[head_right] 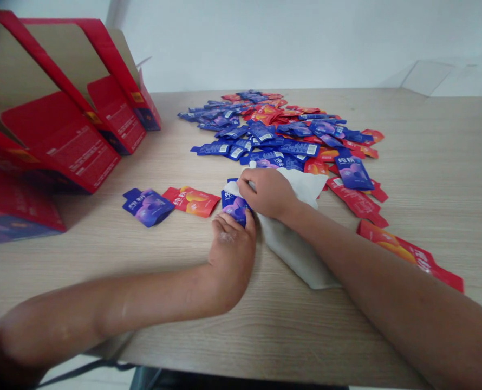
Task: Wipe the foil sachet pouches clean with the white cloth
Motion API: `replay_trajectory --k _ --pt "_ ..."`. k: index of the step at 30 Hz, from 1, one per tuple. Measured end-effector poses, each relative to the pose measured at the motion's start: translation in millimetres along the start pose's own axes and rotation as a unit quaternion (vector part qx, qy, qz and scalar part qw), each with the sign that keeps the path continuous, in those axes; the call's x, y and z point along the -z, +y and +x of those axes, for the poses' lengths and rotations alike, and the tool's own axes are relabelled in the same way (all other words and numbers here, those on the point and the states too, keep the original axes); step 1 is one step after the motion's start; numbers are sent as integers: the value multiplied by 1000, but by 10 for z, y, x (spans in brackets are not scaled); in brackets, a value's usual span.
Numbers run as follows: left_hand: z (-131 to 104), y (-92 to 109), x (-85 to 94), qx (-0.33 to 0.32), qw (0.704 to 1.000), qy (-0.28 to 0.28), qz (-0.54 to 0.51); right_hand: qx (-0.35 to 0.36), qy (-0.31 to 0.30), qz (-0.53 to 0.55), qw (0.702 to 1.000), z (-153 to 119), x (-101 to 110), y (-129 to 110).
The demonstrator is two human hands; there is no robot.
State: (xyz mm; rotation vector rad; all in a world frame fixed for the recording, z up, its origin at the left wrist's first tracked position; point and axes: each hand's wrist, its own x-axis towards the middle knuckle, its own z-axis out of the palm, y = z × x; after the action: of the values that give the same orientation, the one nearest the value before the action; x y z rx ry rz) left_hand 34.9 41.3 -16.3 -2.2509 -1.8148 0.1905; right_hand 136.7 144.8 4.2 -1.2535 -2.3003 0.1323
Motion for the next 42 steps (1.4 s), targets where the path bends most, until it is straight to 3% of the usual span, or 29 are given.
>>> replay_trajectory --k 4,8,36,42 --pt "2 7 -16 5 1000 9 1 74 -92 23 993 -34 -50 -44" --pt "3 2 4 9 1000 5 -13 71 -135 39 988 -27 -82 -11" --pt "3 0 27 -8 999 -22 36 -39 -117 -105 987 46 -86 120" --pt "-1 2 22 -6 998 -16 57 -92 -67 -156 981 31 -97 152"
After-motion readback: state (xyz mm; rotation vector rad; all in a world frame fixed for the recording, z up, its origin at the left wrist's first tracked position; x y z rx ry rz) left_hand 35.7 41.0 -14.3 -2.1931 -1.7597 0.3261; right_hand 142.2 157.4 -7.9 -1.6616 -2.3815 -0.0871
